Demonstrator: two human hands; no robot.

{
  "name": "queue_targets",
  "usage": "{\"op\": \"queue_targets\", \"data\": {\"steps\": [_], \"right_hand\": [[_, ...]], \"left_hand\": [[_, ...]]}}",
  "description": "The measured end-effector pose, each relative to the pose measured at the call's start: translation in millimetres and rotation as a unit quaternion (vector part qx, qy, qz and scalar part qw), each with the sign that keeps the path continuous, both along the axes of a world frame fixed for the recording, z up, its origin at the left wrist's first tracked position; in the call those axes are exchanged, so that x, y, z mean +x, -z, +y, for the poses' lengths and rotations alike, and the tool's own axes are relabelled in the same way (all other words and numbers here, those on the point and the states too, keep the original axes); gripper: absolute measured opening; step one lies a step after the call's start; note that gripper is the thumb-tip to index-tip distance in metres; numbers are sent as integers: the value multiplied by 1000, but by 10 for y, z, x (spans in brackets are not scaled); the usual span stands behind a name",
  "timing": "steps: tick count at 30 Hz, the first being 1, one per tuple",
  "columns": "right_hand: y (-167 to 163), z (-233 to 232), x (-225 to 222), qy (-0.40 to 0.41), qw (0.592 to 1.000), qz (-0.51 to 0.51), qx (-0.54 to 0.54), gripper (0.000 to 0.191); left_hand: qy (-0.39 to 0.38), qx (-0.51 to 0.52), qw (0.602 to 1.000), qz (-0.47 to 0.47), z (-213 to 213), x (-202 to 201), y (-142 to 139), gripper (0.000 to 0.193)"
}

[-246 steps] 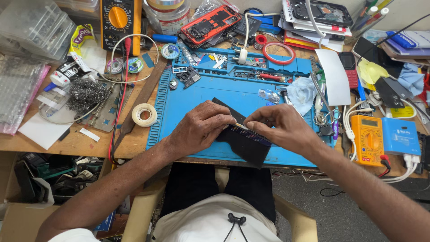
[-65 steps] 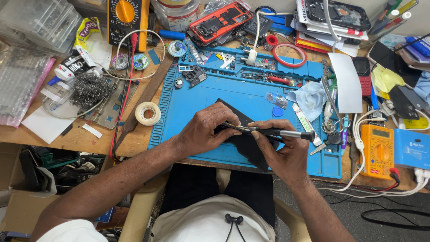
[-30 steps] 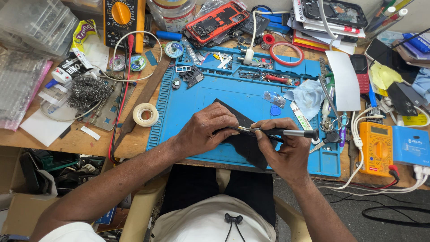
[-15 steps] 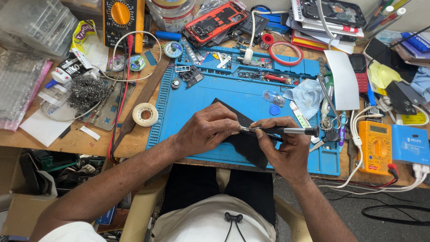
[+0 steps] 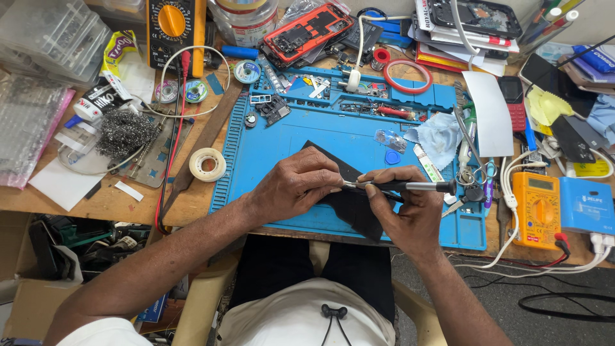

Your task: The person cuts a piece of black adhesive sheet with a utility knife on a blue repair mat, then picks up a smartphone and operates its screen, opening the camera and settings menus. At the end they set the phone down and work on an opened phone body on the mat.

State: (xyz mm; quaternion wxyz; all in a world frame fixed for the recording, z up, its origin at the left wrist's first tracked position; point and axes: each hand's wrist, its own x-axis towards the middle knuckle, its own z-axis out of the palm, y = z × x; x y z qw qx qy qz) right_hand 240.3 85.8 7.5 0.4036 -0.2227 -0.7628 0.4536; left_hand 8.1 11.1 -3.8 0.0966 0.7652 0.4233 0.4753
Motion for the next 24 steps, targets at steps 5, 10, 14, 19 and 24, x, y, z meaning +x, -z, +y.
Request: {"op": "queue_targets", "data": {"steps": [5,10,14,19,24], "right_hand": [[6,-5,-1,1,1000,13,-17,22],[-8,-3,-3,4,1000,12,-29,22],[-55,7,26,-5,994,89,-63,23],[-177,-6,156,22,992,111,-62,20],[-164,-132,78,12,1000,5,-20,20]], "left_hand": [[1,-13,999,-30,-7,-12,-2,22],[-4,-5,1000,-24,3,-7,-2,22],[-7,-3,1000,-1,2,-25,-21,21],[3,-4,1000,-3,-5,-43,-46,19],[10,-5,1000,-13,-2,-50,-51,20]]}}
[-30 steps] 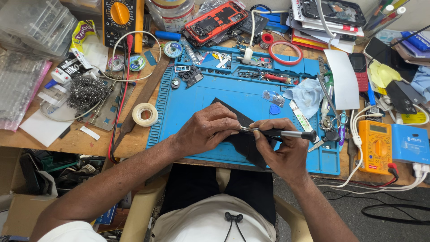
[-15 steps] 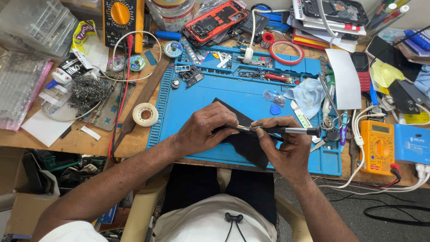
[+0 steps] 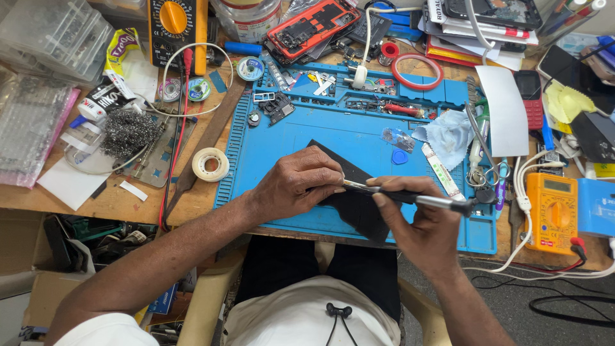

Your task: The person cuts a piece of black adhesive sheet with a utility knife on a blue repair mat, then picks up a smartphone and operates its screen, opening the camera and settings menus. At the end they set the phone down and work on an opened phone body on the mat.

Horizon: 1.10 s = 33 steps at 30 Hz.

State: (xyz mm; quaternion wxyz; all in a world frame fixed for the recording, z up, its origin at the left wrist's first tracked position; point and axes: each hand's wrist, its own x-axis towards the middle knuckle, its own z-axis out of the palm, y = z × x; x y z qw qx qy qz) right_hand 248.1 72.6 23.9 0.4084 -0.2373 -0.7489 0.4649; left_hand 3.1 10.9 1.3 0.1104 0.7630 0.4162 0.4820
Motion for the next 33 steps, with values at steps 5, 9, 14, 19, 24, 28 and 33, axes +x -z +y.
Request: {"op": "queue_targets", "data": {"steps": [5,9,14,19,24,28,33], "right_hand": [[8,-53,-82,27,998,-36,45,19],[9,-71,-93,47,997,-39,47,19],[10,-67,-89,39,996,-53,58,20],[-3,-49,-103,35,998,-42,21,20],[-3,-25,-101,15,1000,-14,-15,20],[8,-26,-98,27,999,-28,-11,20],[14,-31,-96,36,998,-47,18,20]], "left_hand": [[0,-1,1000,-11,-12,14,6,21],[-2,3,1000,-18,-13,24,20,21],[-1,2,1000,-20,-11,29,45,22],[-7,6,1000,-23,-7,33,53,23],[-12,0,1000,-24,-6,36,57,24],[-14,-2,1000,-25,-6,39,64,24],[-16,-4,1000,-20,-2,39,73,23]]}}
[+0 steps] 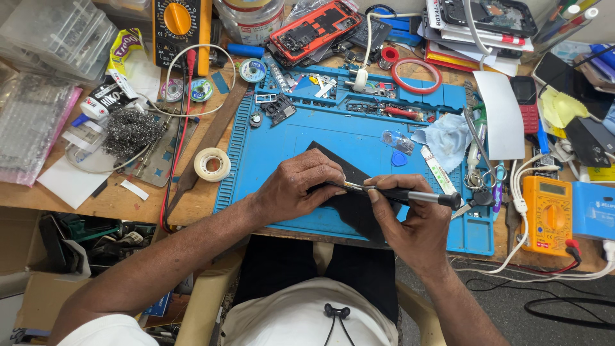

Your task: The person cuts a piece of black adhesive sheet with a utility knife on a blue repair mat, then picks up a smartphone and operates its screen, opening the camera and settings menus. At the end they set the phone down and work on an opened phone body on the mat.

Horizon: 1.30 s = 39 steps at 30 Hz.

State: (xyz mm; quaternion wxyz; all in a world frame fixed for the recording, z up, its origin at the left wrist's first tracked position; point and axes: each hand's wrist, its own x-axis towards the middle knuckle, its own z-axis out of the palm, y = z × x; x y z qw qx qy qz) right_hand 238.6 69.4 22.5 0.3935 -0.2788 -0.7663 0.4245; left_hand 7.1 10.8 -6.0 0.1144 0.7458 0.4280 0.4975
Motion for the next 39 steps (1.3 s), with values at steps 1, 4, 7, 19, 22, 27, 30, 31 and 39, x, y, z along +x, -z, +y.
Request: {"op": "queue_targets", "data": {"steps": [1,4,7,19,22,27,30,31,39], "right_hand": [[0,-1,0,7,1000,-10,-3,19],[-1,3,-12,-8,1000,3,24,21],[-12,18,-17,-11,999,16,-32,20],[22,42,-4,-10,998,37,-43,20],[47,53,-1,-15,996,71,-48,19],[71,49,1,-28,994,100,-38,19],[74,14,7,-16,998,59,-29,20],[74,4,7,-9,999,38,-27,20],[67,-3,-4,-6,999,5,39,19]], "left_hand": [[1,0,1000,0,-2,2,2,23],[1,-4,1000,-4,-1,5,6,24],[2,-4,1000,-3,5,7,6,26],[3,1,1000,-3,9,8,19,27],[3,-2,1000,0,7,8,26,25],[0,1,1000,3,7,5,25,24],[1,5,1000,3,10,3,24,24],[0,7,1000,3,9,3,24,24],[1,5,1000,6,8,-4,32,23]]}}
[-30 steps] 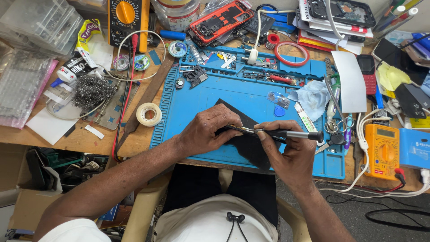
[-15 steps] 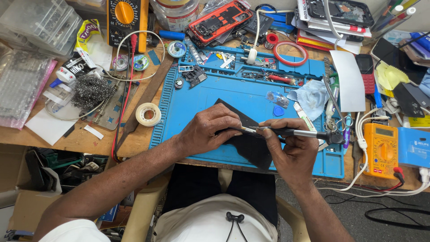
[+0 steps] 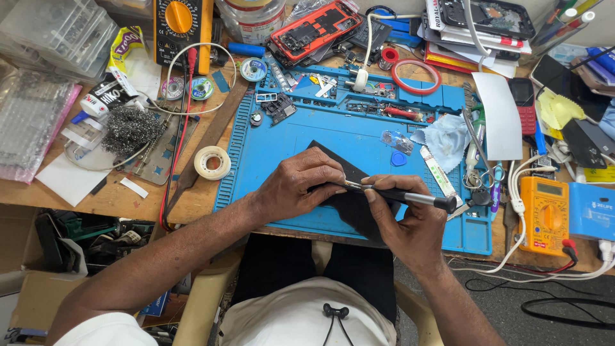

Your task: The person cuts a piece of black adhesive sheet with a utility knife on a blue repair mat, then picks up a smartphone and operates its screen, opening the camera and settings menus. At the end they set the phone down and work on an opened phone body on the mat.

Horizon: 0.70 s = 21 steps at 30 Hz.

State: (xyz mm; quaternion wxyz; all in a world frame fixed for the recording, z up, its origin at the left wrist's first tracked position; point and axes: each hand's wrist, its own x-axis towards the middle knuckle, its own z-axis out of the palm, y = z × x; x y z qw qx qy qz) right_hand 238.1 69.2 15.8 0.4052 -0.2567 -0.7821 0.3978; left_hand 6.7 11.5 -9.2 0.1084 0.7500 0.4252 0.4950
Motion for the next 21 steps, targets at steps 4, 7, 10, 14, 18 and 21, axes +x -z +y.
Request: {"op": "queue_targets", "data": {"steps": [4,7,10,14,18,21], "right_hand": [[-1,13,0,10,1000,-22,-2,19],[-1,6,-4,-3,1000,-8,17,19],[-2,-5,-13,-3,1000,-7,16,18],[-35,15,-9,-15,998,39,-43,19],[-107,42,48,-7,991,88,-103,20],[-121,13,46,-4,997,39,-66,20]], "left_hand": [[0,1,1000,0,-1,-2,1,23],[-1,1,1000,-2,-4,2,-2,23],[-2,0,1000,0,-6,7,-8,23],[1,6,1000,-5,-2,11,-23,23],[-3,-39,999,-32,-11,15,-36,24],[-20,-82,995,-51,-6,18,-37,26]]}}
